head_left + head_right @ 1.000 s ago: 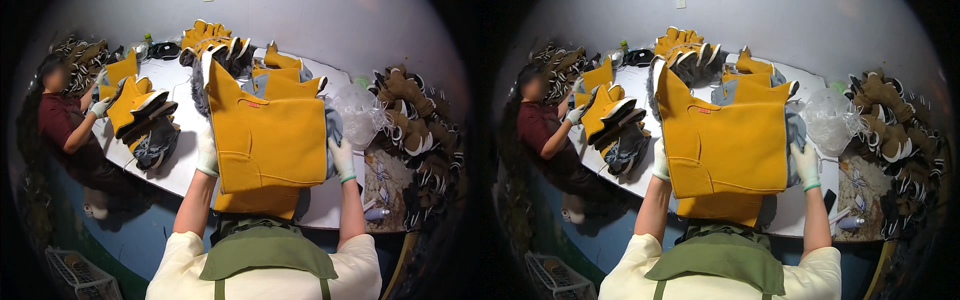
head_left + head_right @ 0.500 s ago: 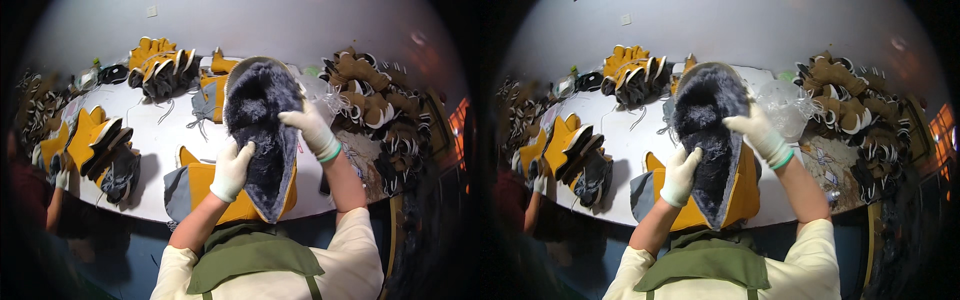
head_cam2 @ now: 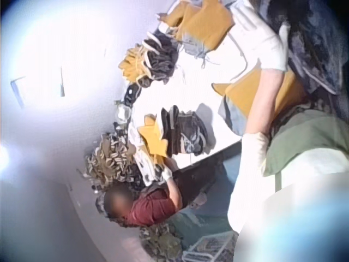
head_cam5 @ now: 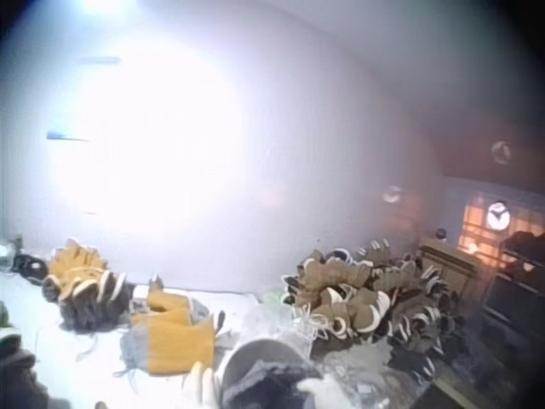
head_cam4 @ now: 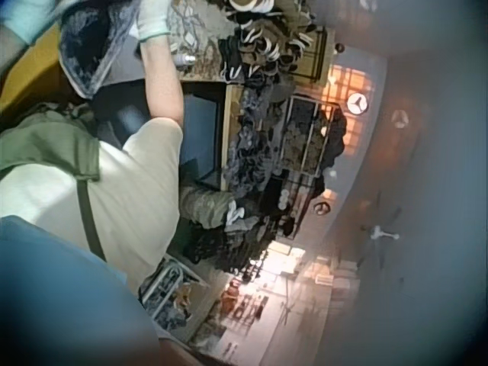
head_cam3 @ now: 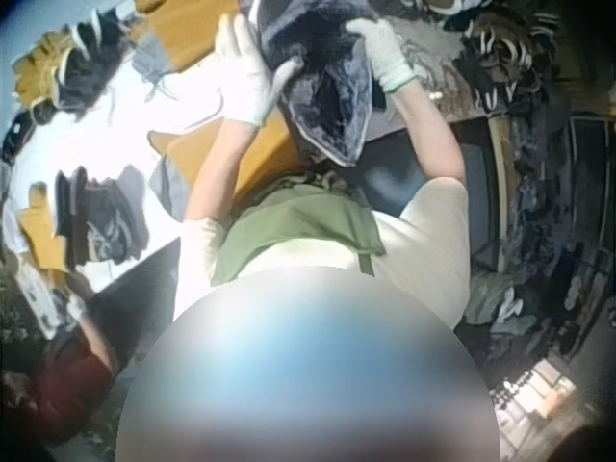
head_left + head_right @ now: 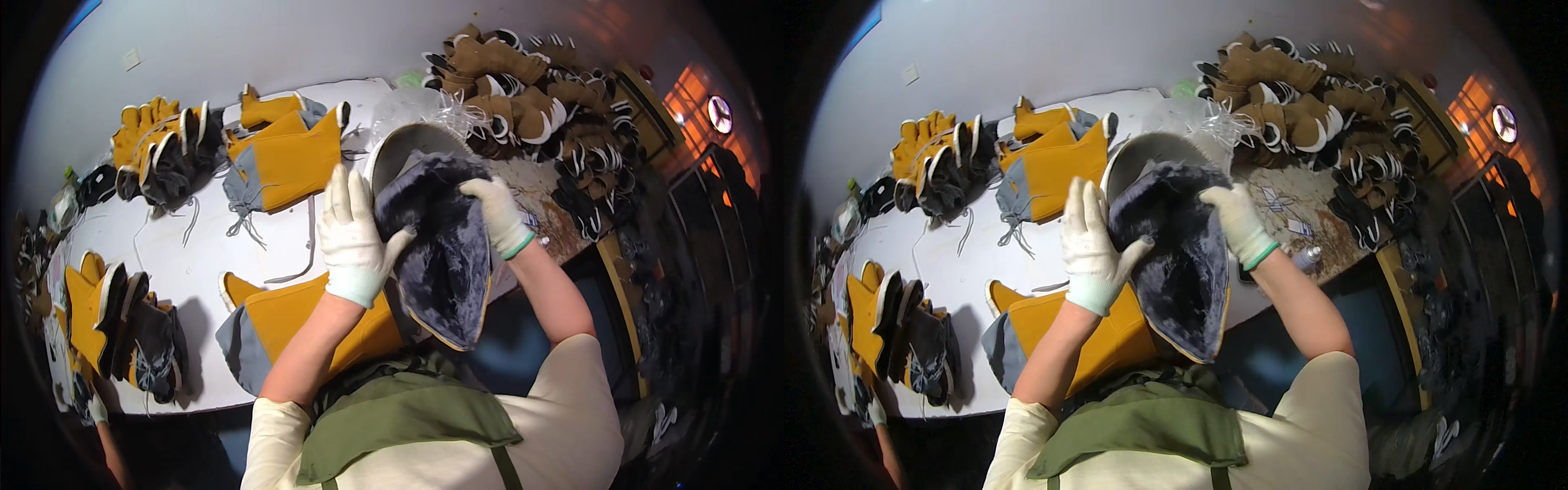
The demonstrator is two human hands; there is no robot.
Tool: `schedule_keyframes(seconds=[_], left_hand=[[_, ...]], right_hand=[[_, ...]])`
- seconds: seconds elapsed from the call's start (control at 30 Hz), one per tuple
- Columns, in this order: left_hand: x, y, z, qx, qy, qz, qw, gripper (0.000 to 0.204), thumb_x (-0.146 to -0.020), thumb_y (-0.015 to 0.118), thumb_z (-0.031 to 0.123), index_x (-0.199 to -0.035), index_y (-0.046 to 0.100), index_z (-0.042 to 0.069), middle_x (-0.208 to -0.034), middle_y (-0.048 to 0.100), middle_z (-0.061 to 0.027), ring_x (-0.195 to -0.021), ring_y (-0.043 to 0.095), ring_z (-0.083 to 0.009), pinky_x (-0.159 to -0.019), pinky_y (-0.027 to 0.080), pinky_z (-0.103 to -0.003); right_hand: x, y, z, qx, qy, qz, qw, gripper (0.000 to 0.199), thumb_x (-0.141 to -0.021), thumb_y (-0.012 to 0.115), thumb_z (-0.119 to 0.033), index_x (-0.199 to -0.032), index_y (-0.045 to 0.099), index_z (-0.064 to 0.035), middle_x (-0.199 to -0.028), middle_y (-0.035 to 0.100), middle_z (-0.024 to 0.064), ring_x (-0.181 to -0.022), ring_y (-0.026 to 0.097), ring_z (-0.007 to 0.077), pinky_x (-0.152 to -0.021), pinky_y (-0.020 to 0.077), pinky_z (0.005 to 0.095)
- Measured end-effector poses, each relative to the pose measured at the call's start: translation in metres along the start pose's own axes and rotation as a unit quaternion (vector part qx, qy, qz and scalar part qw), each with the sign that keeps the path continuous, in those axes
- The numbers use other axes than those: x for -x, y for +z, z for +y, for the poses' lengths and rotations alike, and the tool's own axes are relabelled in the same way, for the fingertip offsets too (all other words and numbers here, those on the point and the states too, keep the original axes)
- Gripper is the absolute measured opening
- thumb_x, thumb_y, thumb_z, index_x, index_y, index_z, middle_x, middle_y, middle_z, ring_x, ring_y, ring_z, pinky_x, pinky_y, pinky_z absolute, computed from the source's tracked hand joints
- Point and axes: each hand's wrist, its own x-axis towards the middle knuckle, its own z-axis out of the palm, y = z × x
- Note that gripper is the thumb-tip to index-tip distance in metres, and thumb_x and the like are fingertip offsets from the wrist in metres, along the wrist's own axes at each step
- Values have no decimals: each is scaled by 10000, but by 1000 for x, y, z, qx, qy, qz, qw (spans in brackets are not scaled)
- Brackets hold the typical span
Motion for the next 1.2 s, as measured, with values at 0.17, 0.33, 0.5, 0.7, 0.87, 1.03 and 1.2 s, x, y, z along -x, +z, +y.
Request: schedule_keyframes(seconds=[0.17, 0.33, 0.5, 0.7, 0.87, 1.03, 1.2], left_hand=[[-27, 3, 20, -68, 90, -12, 994, 910, -537, 897, 308, -1289, 495, -7, -1223, 530, -181, -1161, 496, -353, -1021, 369, -468], [-49, 8, 13, -125, 72, -54, 988, 814, -537, 892, 321, -1202, 543, 6, -1170, 547, -133, -1134, 500, -329, -1026, 351, -470], [-57, 6, 5, -37, 37, -185, 981, 632, -633, 847, 263, -1145, 574, 14, -1062, 616, -166, -1108, 530, -353, -1034, 349, -451], [-57, 18, -15, 109, -85, -167, 976, 332, -741, 773, 111, -1019, 623, 9, -839, 692, -145, -747, 678, -258, -714, 535, -335], [-49, 27, -23, 243, -160, -144, 946, 329, -774, 749, 47, -1075, 623, 8, -910, 705, -131, -832, 672, -154, -762, 524, -291], [-47, 23, -23, 21, 27, -22, 999, 474, -737, 781, 74, -1171, 591, 66, -1087, 609, -127, -1049, 577, -283, -952, 457, -393], [-20, -22, 19, 24, 258, 92, 961, 555, -707, 810, 191, -1194, 573, 69, -1112, 541, -125, -1053, 532, -291, -1095, 299, -582]], right_hand=[[10, 4, -2, 36, 3, -15, 999, 236, -842, 547, -97, -977, 699, 22, -914, 697, 28, -841, 632, 113, -816, 489, 268], [8, 19, 2, 7, -18, -26, 999, 300, -903, 513, -100, -1146, 623, 36, -1012, 684, 58, -858, 644, 132, -826, 512, 274], [9, 16, -9, -67, 37, -66, 995, 288, -909, 518, -92, -1142, 626, 39, -1035, 690, 80, -897, 665, 150, -826, 530, 294], [22, 22, -17, -59, 42, -86, 994, 299, -883, 521, -65, -1136, 627, 53, -1052, 674, 84, -937, 638, 133, -828, 523, 289], [24, 24, -15, -39, 2, -87, 995, 310, -904, 562, -107, -1177, 606, 34, -1003, 678, 60, -867, 641, 130, -783, 516, 266], [17, 16, -47, 207, 18, -64, 976, 370, -908, 579, -121, -1239, 563, 43, -848, 641, 21, -733, 576, 94, -687, 494, 272], [-5, 4, -91, 469, -256, 46, 844, 371, -920, 581, -270, -1101, 650, 47, -759, 666, 181, -637, 660, 202, -556, 519, 343]])
